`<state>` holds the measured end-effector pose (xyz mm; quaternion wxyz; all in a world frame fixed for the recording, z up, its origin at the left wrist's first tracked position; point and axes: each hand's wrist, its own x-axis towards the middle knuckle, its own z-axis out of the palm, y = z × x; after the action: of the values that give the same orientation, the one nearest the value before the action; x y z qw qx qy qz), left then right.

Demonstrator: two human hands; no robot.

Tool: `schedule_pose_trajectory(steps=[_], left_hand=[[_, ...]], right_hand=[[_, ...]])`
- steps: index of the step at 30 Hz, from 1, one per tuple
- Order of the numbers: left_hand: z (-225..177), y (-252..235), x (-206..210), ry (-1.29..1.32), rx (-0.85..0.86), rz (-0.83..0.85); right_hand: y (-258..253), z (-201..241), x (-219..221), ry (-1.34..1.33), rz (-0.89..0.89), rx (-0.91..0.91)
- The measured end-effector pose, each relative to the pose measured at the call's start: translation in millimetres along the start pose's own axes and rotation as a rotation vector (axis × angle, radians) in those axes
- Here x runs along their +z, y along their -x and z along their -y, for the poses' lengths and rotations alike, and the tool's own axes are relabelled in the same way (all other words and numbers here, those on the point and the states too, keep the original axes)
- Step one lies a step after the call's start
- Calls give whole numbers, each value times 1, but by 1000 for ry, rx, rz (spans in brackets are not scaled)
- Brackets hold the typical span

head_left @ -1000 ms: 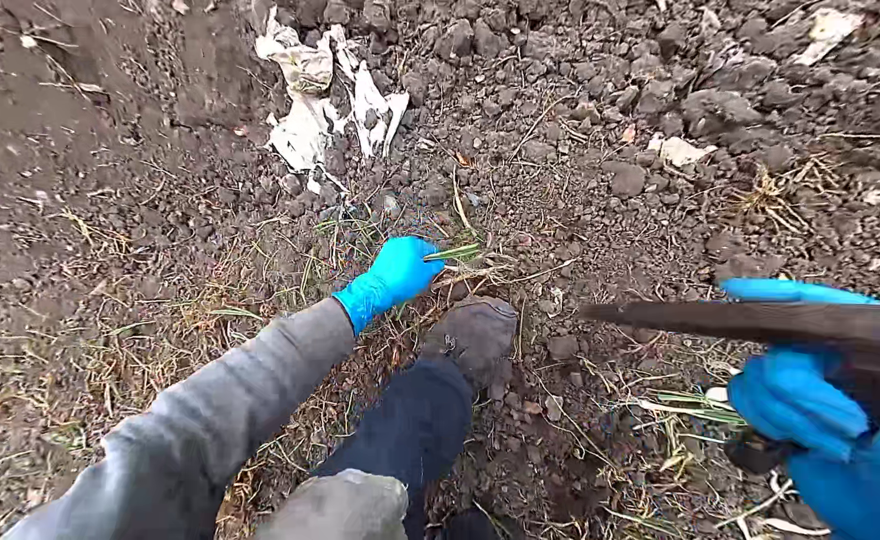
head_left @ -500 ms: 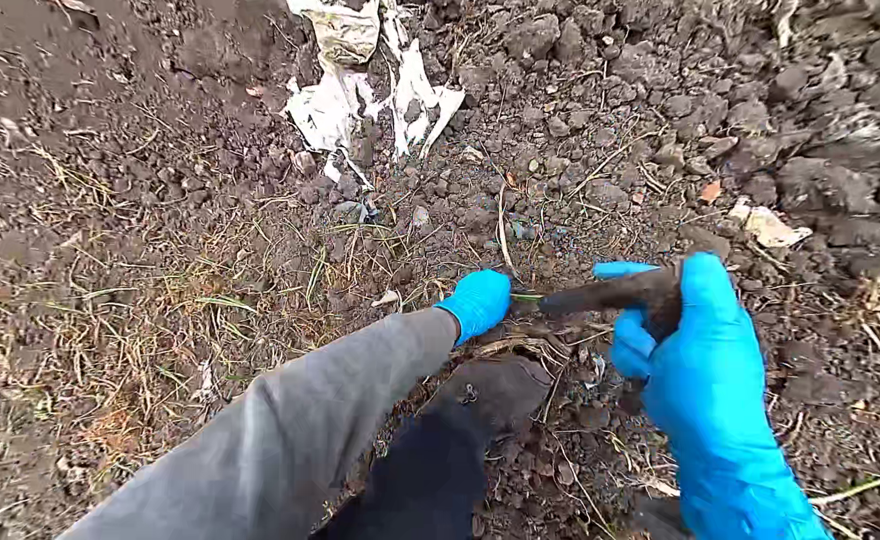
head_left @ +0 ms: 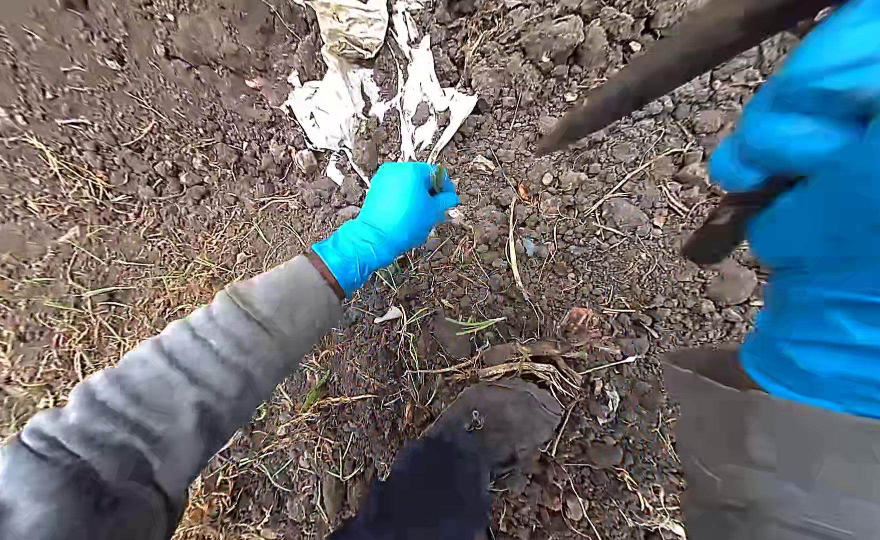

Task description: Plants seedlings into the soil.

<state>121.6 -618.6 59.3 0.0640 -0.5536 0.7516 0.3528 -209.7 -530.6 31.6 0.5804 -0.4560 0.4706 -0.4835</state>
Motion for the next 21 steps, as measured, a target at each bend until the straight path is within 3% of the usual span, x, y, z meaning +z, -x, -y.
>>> schedule_pose_trajectory(steps=[2, 3, 5, 7, 9, 11, 13, 16, 18, 19, 21], left_hand=[[-21, -29, -7, -72, 53, -102], [-30, -40, 3, -113, 69, -91], [-31, -48, 58, -186, 75, 69], [-11, -47, 126, -246, 49, 292], [4, -34, 157, -260, -26, 397], [4, -36, 145, -314, -54, 407], [-6, -42, 114, -475, -30, 399], [-47, -12, 89, -557, 176, 222], [-86, 16, 108, -493, 438, 124], [-106, 29, 128, -470, 529, 167], [-144, 50, 182, -529, 544, 424]], right_hand=[[-27, -56, 112, 229, -403, 418], [-29, -90, 145, 254, -451, 571], [-5, -111, 153, 134, -446, 707], [39, -63, 128, -112, -502, 663], [97, -2, 100, -257, -539, 494], [159, 46, 72, -261, -597, 352], [214, 70, 56, -249, -725, 338], [283, 63, 68, -115, -935, 471], [312, 34, 88, -37, -1025, 548], [321, 17, 95, -35, -1058, 563], [330, 5, 101, -86, -1116, 566]])
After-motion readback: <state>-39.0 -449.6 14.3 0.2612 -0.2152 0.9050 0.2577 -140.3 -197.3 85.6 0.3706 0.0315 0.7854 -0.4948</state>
